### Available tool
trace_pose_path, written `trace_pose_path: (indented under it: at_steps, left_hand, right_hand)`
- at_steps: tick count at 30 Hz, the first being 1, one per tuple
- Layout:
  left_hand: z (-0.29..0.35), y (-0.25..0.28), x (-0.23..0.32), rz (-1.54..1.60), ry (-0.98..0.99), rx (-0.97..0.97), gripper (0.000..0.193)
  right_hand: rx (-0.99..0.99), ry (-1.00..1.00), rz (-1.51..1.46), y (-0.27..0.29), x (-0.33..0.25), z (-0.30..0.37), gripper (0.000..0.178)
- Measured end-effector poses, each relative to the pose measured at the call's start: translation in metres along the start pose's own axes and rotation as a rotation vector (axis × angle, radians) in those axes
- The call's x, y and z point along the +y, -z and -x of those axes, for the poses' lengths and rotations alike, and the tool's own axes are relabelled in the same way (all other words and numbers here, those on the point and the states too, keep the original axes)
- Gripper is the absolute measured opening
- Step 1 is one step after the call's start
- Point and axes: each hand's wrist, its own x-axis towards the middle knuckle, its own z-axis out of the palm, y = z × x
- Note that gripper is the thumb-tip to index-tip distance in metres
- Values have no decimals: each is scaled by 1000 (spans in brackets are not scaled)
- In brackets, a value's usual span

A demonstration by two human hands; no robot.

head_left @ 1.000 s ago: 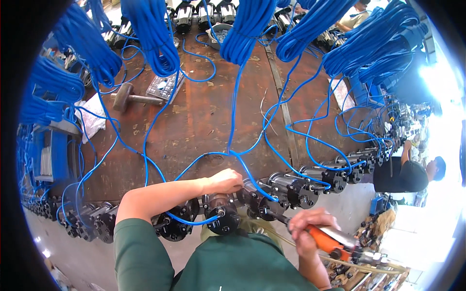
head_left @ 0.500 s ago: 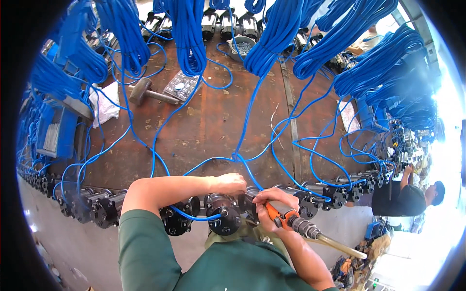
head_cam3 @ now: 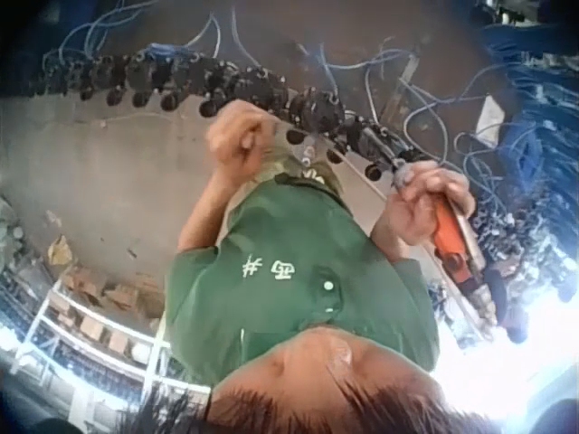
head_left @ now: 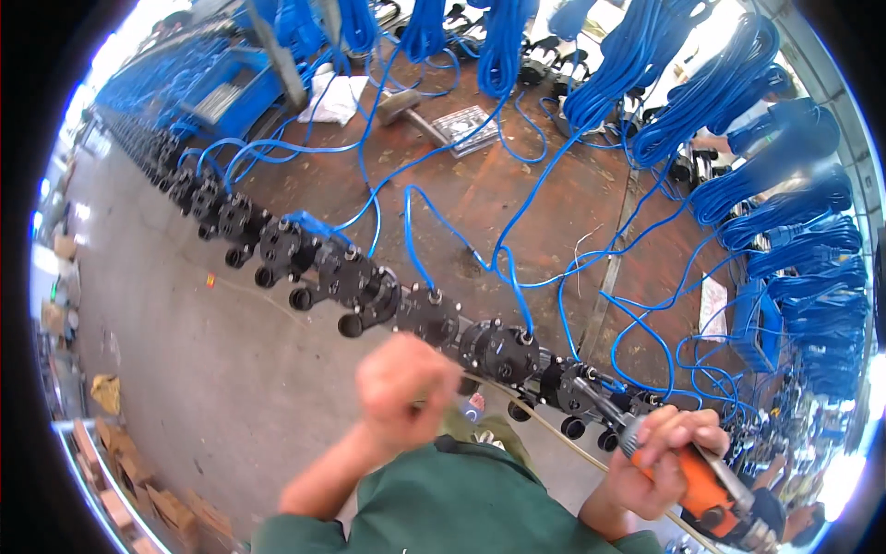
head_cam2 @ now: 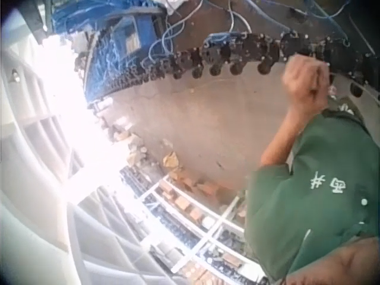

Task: The person assembles a row of industrial water pumps by using a pneumatic screwdriver to tighten bolts on the base, fitting black plastic covers onto the pump units, and using a hammer to tap components into place.

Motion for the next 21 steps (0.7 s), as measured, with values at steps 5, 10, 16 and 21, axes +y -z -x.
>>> trace_pose_path:
  at_steps: [5,10,16,21]
  left_hand:
    - [150,-97,-16,-102,72,-284,20]
    - [235,-178,-62,560,1181,84,20]
    - [217,-248,-83,1762,1583,625,25]
    - [218,-260,-92,1914,1396,831,19]
  right_hand:
    - [-12,-266,-185,15,-11,36,39]
    - [-88,-324,-68,14,22,62,39]
    - [-126,-378,-11,10,53,77,39]
    - [-145,-389,57,11,70,83,38]
